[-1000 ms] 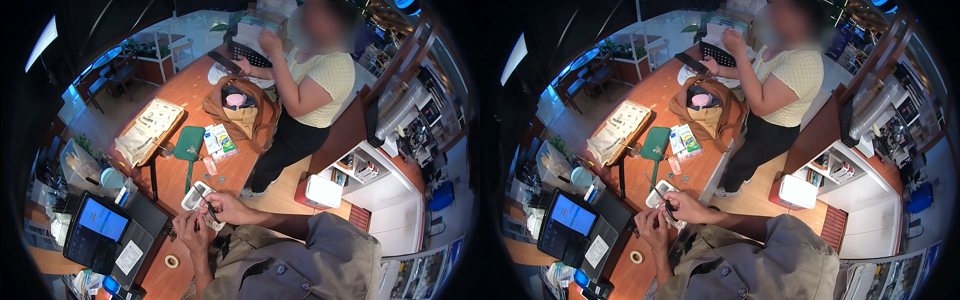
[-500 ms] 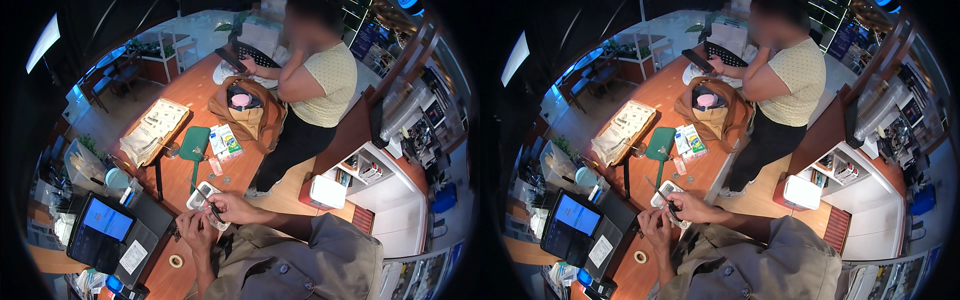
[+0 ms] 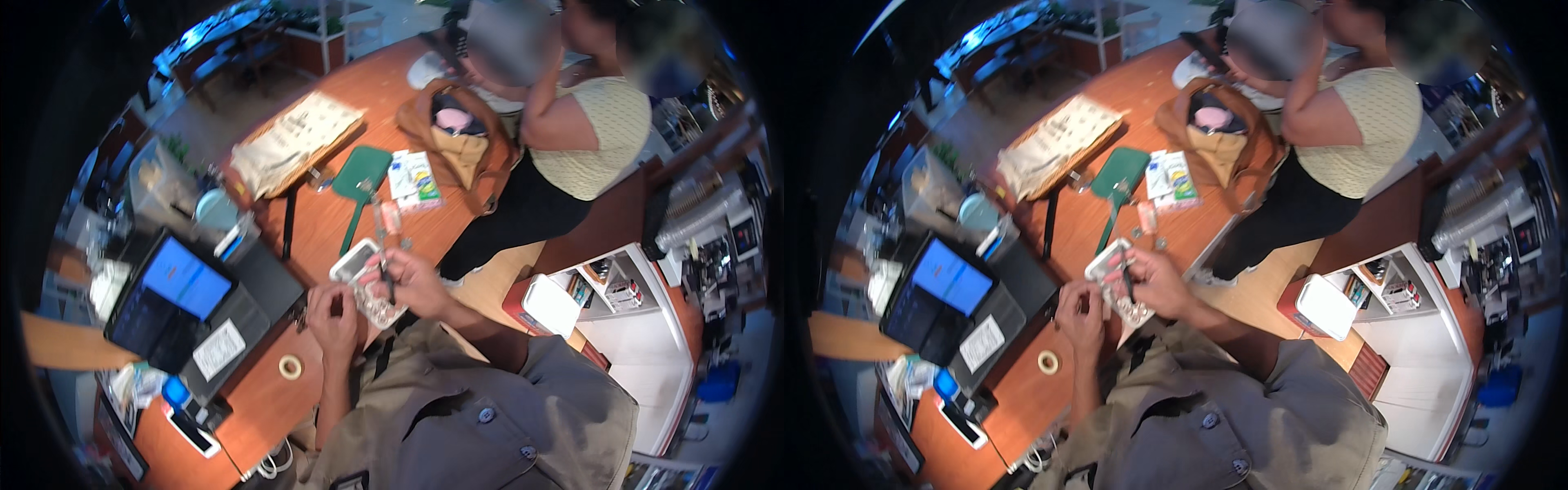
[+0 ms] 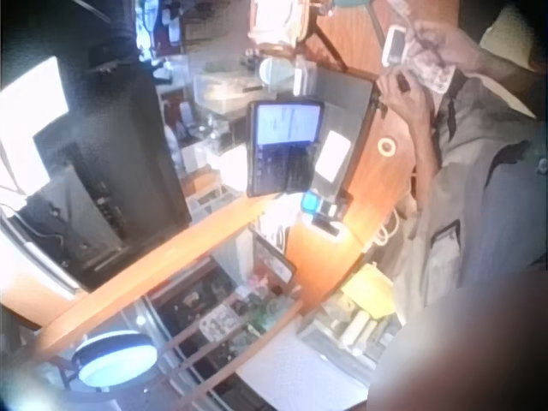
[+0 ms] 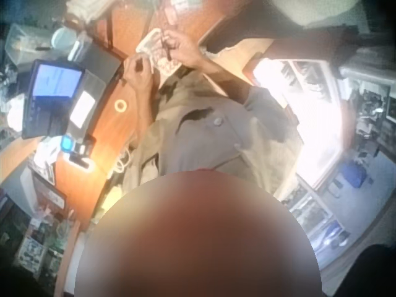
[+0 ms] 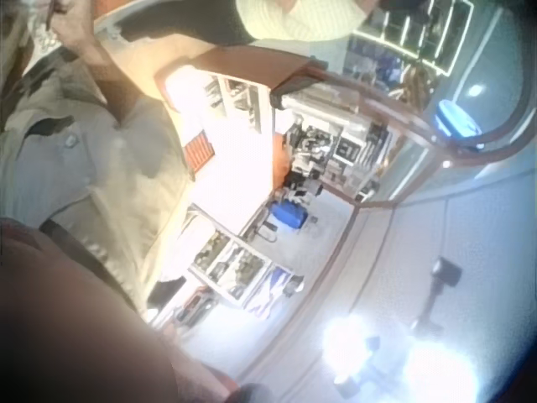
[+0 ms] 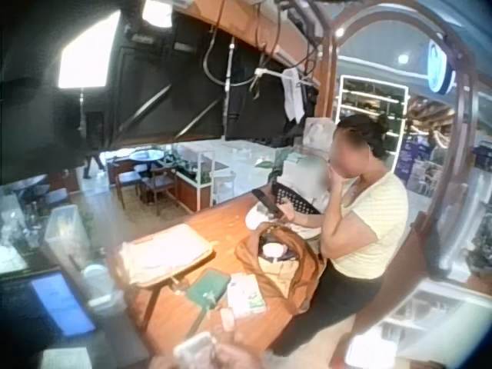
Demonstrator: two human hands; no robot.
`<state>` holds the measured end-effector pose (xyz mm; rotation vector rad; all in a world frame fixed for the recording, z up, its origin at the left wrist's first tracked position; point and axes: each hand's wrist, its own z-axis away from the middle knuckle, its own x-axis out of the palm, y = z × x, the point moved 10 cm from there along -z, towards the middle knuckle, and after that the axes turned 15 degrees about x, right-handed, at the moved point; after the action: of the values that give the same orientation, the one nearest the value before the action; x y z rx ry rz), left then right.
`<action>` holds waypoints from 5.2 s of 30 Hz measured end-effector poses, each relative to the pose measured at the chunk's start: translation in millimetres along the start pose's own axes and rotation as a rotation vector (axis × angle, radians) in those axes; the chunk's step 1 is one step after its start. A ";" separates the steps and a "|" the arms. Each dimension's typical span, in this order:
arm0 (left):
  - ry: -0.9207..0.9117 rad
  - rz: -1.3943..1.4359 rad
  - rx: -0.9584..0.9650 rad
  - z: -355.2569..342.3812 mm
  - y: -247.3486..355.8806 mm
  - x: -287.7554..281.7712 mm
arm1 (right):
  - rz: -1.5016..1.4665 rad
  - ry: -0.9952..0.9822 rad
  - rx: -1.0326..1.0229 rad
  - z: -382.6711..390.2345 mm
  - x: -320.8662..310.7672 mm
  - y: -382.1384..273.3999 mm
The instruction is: The person uses scissors to repeatedly press and pry at the buttons of a white calculator on a wooden counter. They also handle a roll of tape and a tablet nearby. The task appears to be an attempt to fix or adjust the calculator's buttons.
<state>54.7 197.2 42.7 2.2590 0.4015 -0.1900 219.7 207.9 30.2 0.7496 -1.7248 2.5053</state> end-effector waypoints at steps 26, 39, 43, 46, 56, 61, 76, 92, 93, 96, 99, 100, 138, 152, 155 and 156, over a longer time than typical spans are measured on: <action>-0.019 0.064 0.016 -3.6 12.2 6.1 | 0.017 -0.026 0.050 4.7 -4.0 -0.9; -0.092 -0.171 0.181 -7.9 32.3 5.0 | 0.166 -0.006 0.093 -0.6 -1.8 8.0; -0.090 -0.152 0.162 -5.9 27.1 8.3 | 0.170 -0.019 0.096 -1.5 0.7 5.5; -0.091 -0.087 0.105 -2.4 20.1 10.5 | 0.177 -0.003 0.132 -2.6 2.7 6.1; 0.076 0.349 -0.232 22.6 -26.2 5.8 | 1.096 0.507 -0.144 14.4 -77.7 -53.4; 0.080 0.498 -0.359 38.8 -39.4 16.8 | 1.273 0.524 -0.136 5.7 -107.9 -37.2; 0.267 0.994 -0.776 58.6 -48.2 30.0 | 1.195 0.537 -0.396 3.6 -71.3 -43.8; 0.290 1.130 -0.691 52.6 -39.2 29.0 | 0.692 0.263 -0.375 -4.3 30.9 -34.0; 0.275 1.121 -0.675 51.5 -38.7 28.5 | 0.645 0.270 -0.351 -5.8 27.8 -30.6; 0.264 1.025 -0.646 50.9 -38.8 26.4 | 0.444 0.280 -0.125 -15.1 11.1 -7.3; 0.248 0.895 -0.555 45.1 -33.8 23.7 | 0.359 0.269 -0.109 -13.1 5.8 -1.6; 0.234 0.845 -0.511 42.2 -30.4 22.0 | 0.403 0.296 -0.119 -12.3 4.5 -2.3; 0.219 0.509 -0.260 29.6 -10.9 8.8 | 0.152 0.188 0.021 -21.3 18.7 9.2; 0.115 0.131 -0.055 20.1 2.7 -5.3 | -0.018 0.081 0.127 -32.9 15.2 37.8; 0.065 0.131 -0.086 20.6 1.4 -2.0 | -0.075 0.028 0.123 -35.6 17.4 39.6; 0.057 0.117 -0.097 20.0 0.5 -1.5 | -0.079 0.020 0.114 -34.9 17.2 38.4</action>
<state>53.3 181.5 30.3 2.1878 0.3012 -0.0452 180.8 219.2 -6.6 0.7794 -1.5252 2.5671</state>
